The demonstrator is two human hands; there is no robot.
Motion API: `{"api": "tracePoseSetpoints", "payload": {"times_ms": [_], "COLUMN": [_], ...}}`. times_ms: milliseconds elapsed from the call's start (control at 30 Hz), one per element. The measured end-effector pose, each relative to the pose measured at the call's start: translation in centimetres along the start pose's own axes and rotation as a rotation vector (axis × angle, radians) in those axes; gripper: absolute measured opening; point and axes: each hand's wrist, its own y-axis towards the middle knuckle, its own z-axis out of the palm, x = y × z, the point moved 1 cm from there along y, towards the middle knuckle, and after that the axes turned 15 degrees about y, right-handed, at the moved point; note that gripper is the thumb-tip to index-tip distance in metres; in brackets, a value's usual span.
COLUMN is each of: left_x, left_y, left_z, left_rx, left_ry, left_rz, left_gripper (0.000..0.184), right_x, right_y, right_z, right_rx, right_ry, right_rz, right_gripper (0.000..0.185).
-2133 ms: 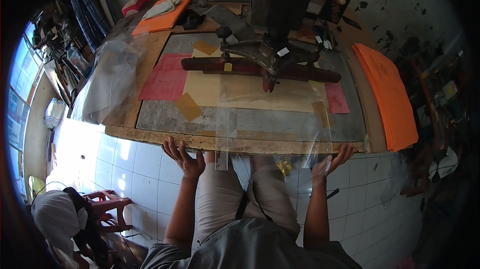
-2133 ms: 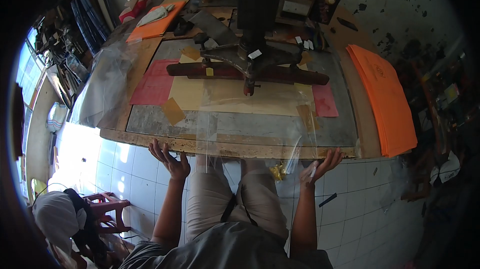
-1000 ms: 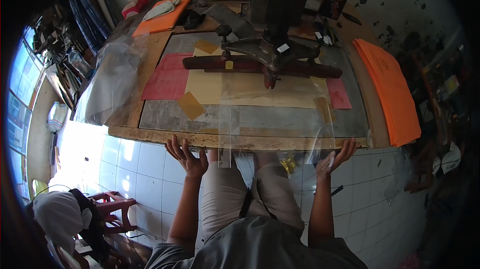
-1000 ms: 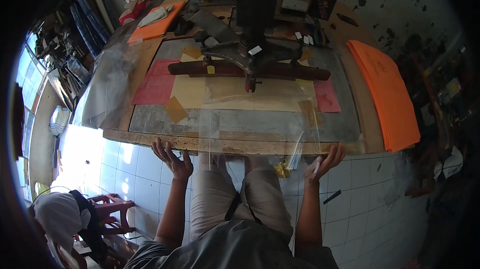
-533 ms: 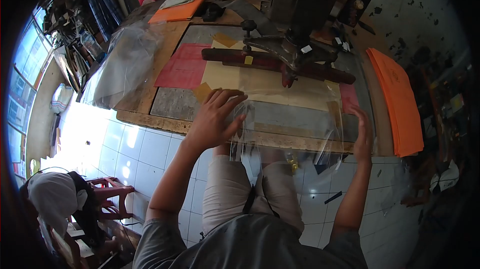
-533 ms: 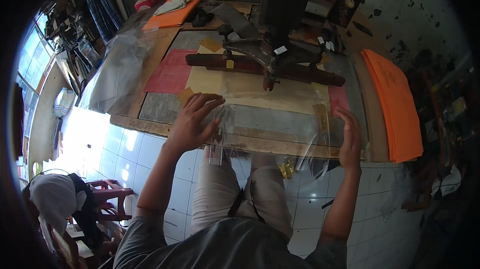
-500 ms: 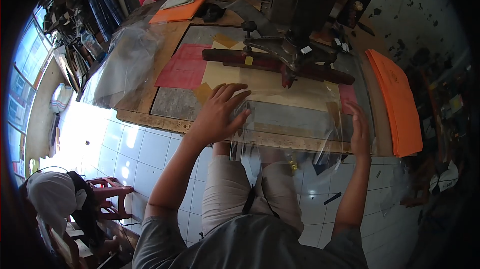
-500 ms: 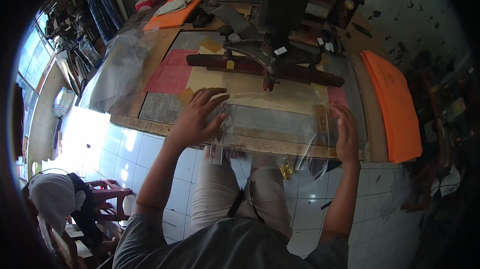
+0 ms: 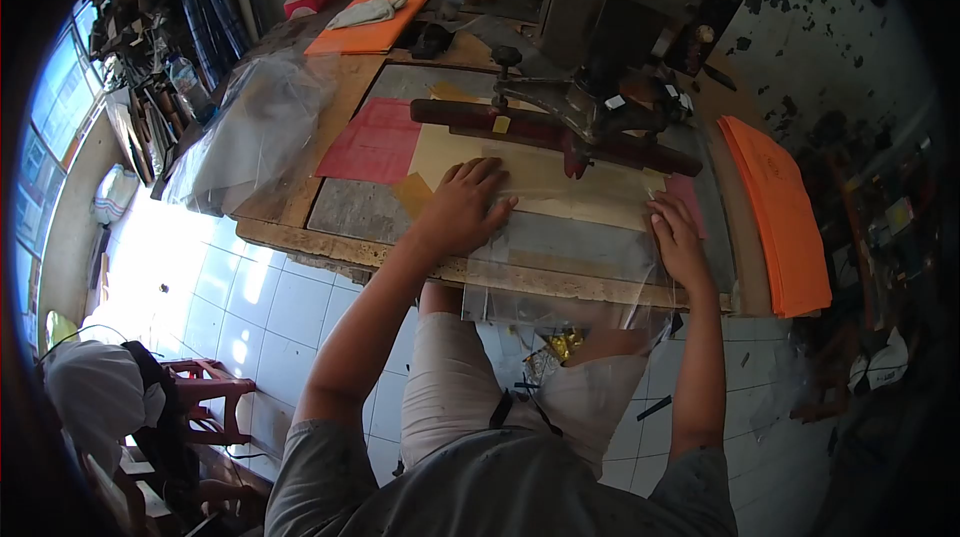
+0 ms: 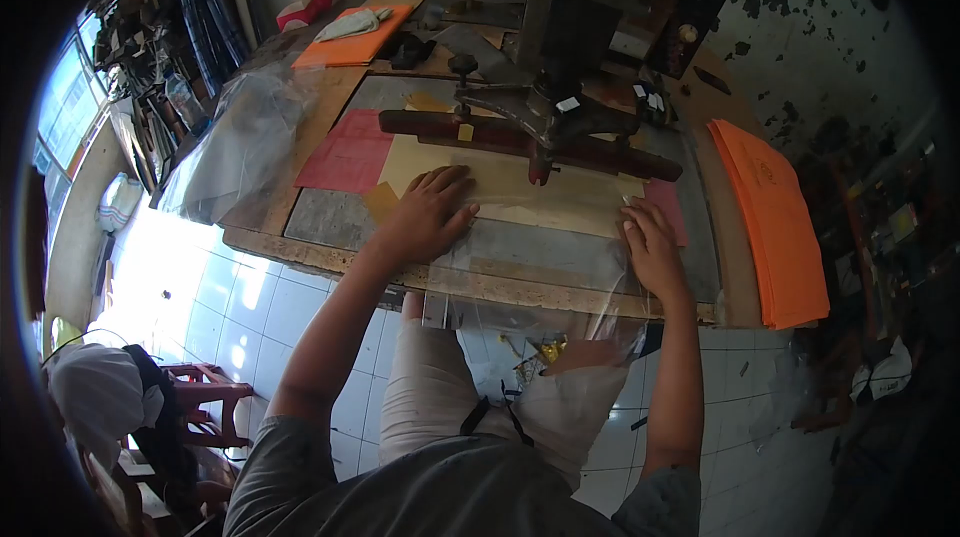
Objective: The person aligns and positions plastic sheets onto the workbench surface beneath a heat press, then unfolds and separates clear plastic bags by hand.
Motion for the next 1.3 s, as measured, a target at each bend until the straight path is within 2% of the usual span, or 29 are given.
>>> {"api": "tracePoseSetpoints", "payload": {"times_ms": [33,133,233,333,533,633,667,767,867,967,1067,1167,1267,1300], "left_x": [0.0,0.3,0.6,1.0,1.1,1.0,1.0,1.3,1.2,1.1,1.2,0.6,-1.3,-1.7], "left_y": [-0.3,-0.6,-0.5,-0.6,-1.0,-0.8,-0.8,-0.8,-0.8,-0.7,-0.7,-0.9,-1.4,-1.5], "left_z": [0.4,0.9,1.2,2.0,2.0,1.8,1.8,1.8,1.7,1.1,0.6,0.1,-0.7,-0.8], "left_rx": [-0.018,-0.038,-0.152,-0.208,-0.172,-0.153,-0.128,-0.125,-0.154,-0.106,-0.059,-0.067,-0.086,-0.069], "left_ry": [0.006,-0.046,0.004,0.158,0.091,0.033,0.045,0.049,0.043,-0.083,-0.196,-0.443,-0.403,-0.53], "left_rz": [-0.004,-0.032,-0.209,-0.316,-0.271,-0.299,-0.317,-0.301,-0.276,-0.31,-0.28,-0.345,-0.397,-0.401], "left_gripper": [0.05,0.046,0.047,0.048,0.049,0.049,0.046,0.046,0.045,0.046,0.045,0.051,0.059,0.061], "right_x": [-0.2,-0.1,-1.0,-1.5,-1.6,-2.6,-2.7,-1.7,-1.8,0.8,1.9,3.5,4.7,4.8], "right_y": [-0.1,-0.2,0.1,0.0,-3.0,-2.6,-2.3,-0.7,-0.1,-1.6,-4.1,-7.4,-10.0,-10.7], "right_z": [0.4,0.9,1.2,0.7,-0.1,0.7,0.7,1.0,0.8,0.3,0.2,0.0,0.0,-0.2], "right_rx": [-0.02,-0.144,-0.16,-0.246,-0.387,-0.295,-0.293,-0.231,-0.299,-0.356,-0.369,-0.368,-0.417,-0.425], "right_ry": [0.029,-0.168,-0.2,0.212,0.482,0.034,0.001,0.131,0.416,0.654,0.734,0.856,0.957,0.999], "right_rz": [0.018,0.006,-0.007,0.114,0.12,-0.006,0.04,0.182,0.207,0.171,0.062,0.06,0.04,0.027], "right_gripper": [0.03,0.029,0.03,0.031,0.034,0.037,0.04,0.038,0.038,0.039,0.043,0.045,0.047,0.047]}}
